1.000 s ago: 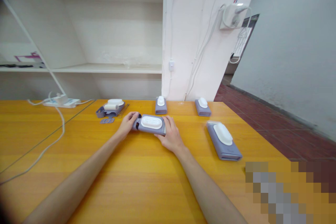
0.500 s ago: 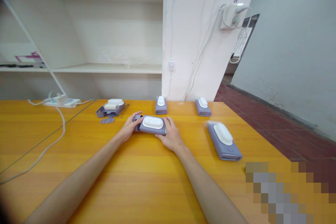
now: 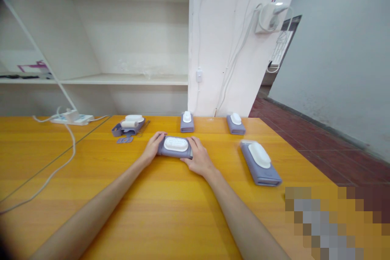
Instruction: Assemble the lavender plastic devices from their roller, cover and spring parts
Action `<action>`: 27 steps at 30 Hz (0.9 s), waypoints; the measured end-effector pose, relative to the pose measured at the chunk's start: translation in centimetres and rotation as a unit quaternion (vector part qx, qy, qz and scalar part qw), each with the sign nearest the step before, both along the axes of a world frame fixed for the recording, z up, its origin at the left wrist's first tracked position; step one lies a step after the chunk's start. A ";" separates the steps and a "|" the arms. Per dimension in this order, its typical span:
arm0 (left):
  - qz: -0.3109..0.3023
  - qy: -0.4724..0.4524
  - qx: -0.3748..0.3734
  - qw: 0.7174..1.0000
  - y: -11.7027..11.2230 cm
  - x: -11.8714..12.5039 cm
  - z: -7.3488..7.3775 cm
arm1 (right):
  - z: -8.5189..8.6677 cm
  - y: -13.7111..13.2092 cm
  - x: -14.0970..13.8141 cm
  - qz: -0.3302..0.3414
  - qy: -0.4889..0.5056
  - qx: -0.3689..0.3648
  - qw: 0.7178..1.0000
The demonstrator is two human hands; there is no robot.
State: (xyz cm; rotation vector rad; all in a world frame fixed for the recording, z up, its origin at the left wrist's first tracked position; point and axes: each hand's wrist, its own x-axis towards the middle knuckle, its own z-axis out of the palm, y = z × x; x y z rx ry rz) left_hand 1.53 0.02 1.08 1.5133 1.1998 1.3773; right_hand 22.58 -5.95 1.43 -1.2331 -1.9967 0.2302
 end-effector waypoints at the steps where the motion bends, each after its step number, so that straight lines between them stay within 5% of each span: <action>1: -0.010 0.007 0.004 1.000 0.0 0.0 0.0 | 0.0 0.0 0.0 0.003 -0.001 -0.001 1.000; 22: 0.016 0.001 -0.007 1.000 -0.4 0.8 -0.3 | -0.6 0.0 0.1 0.012 -0.011 -0.002 1.000; 27: -0.017 -0.005 -0.020 1.000 -0.8 0.9 -0.1 | -0.6 0.2 0.4 0.035 0.002 -0.012 0.999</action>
